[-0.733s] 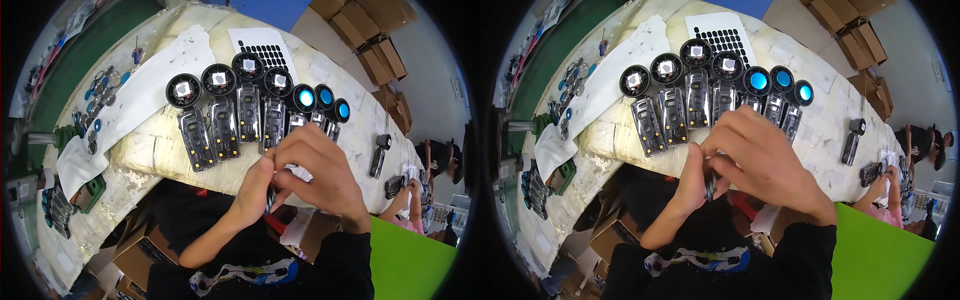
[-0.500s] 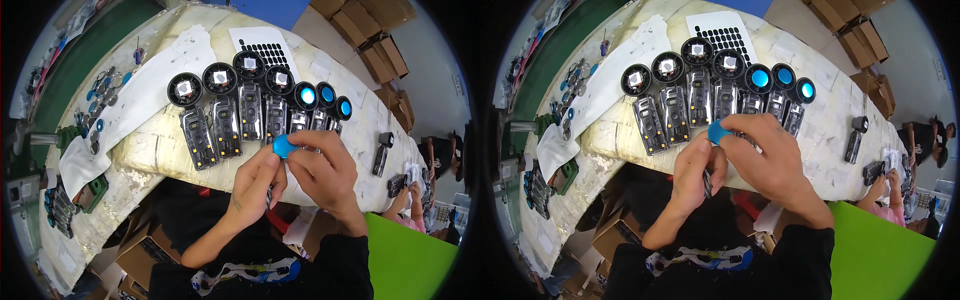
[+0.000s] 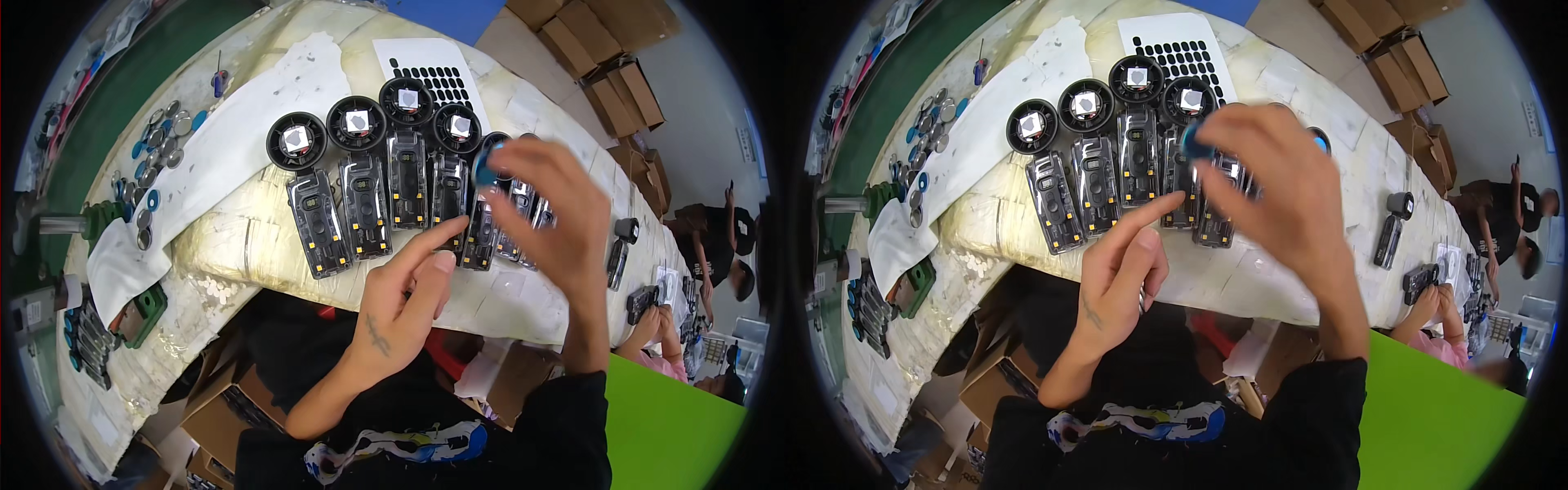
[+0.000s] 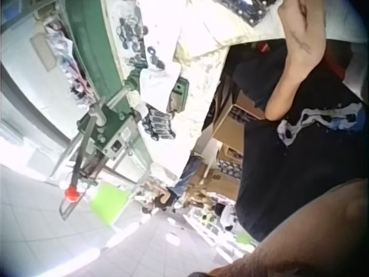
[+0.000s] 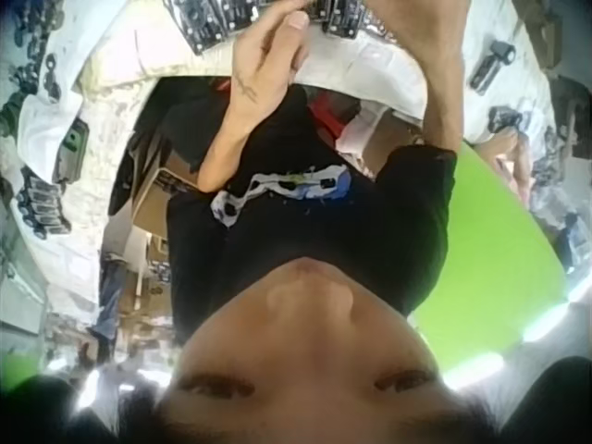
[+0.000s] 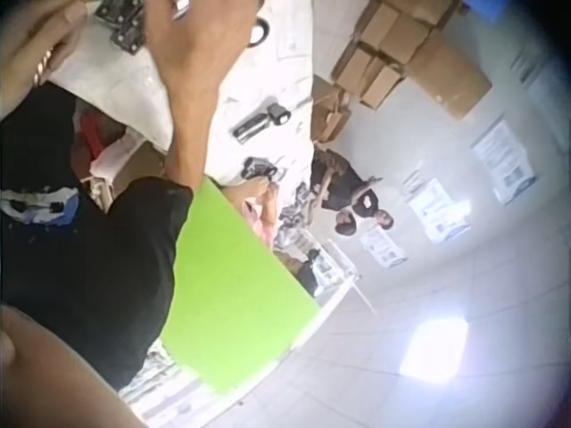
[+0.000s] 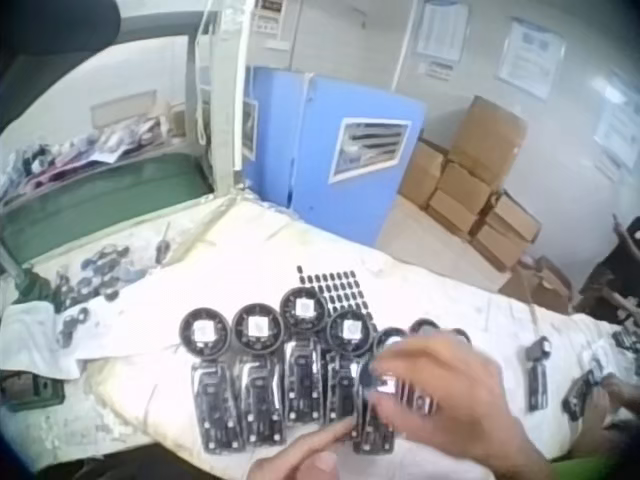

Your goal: Assembling electronic device components by attaching lenses and using a manual press.

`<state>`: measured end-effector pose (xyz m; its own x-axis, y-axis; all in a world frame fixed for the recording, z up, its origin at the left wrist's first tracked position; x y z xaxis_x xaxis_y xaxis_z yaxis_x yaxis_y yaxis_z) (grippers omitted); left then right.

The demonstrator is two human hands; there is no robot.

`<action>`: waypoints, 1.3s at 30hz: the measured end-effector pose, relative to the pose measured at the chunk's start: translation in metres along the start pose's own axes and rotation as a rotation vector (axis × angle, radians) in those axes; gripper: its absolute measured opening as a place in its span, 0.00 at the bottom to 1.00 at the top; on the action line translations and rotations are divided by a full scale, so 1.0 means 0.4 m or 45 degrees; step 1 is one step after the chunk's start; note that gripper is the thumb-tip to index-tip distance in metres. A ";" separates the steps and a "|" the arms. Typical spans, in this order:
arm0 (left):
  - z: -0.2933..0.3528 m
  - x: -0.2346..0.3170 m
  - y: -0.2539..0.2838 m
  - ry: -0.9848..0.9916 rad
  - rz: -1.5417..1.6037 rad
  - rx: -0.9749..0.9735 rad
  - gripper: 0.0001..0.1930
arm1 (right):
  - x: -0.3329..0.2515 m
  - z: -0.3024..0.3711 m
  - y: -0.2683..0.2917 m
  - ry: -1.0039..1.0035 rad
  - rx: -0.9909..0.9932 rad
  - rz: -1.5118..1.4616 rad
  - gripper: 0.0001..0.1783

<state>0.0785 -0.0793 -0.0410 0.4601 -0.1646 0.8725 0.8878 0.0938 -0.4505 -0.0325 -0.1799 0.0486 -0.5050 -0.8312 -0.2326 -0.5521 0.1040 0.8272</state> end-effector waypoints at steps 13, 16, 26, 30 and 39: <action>0.022 -0.025 -0.001 0.052 0.063 -0.113 0.20 | 0.113 -0.101 -0.082 -0.026 -0.337 -0.058 0.11; 0.021 -0.022 0.003 0.023 0.084 -0.120 0.20 | 0.109 -0.100 -0.076 -0.039 -0.337 -0.045 0.11; 0.026 -0.020 0.013 0.024 0.084 -0.115 0.20 | 0.109 -0.111 -0.082 -0.012 -0.365 -0.042 0.11; 0.030 -0.018 0.014 -0.002 0.087 -0.121 0.20 | 0.115 -0.114 -0.078 -0.049 -0.367 -0.062 0.12; 0.027 -0.015 0.019 -0.011 0.100 -0.125 0.20 | 0.125 -0.113 -0.109 -0.034 -0.407 -0.134 0.11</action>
<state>0.0823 -0.0671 -0.0474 0.5282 -0.1518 0.8354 0.8459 0.0092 -0.5332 -0.0036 -0.2506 0.0240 -0.4760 -0.8131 -0.3351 -0.3681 -0.1619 0.9156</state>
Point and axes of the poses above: each hand's wrist, its own z-axis away from the middle knuckle, its own y-axis out of the back of the hand, x = y × z, the point moved 6 cm from there along -z, towards the middle knuckle, and after that the axes turned 4 degrees about z, right-handed, at the moved point
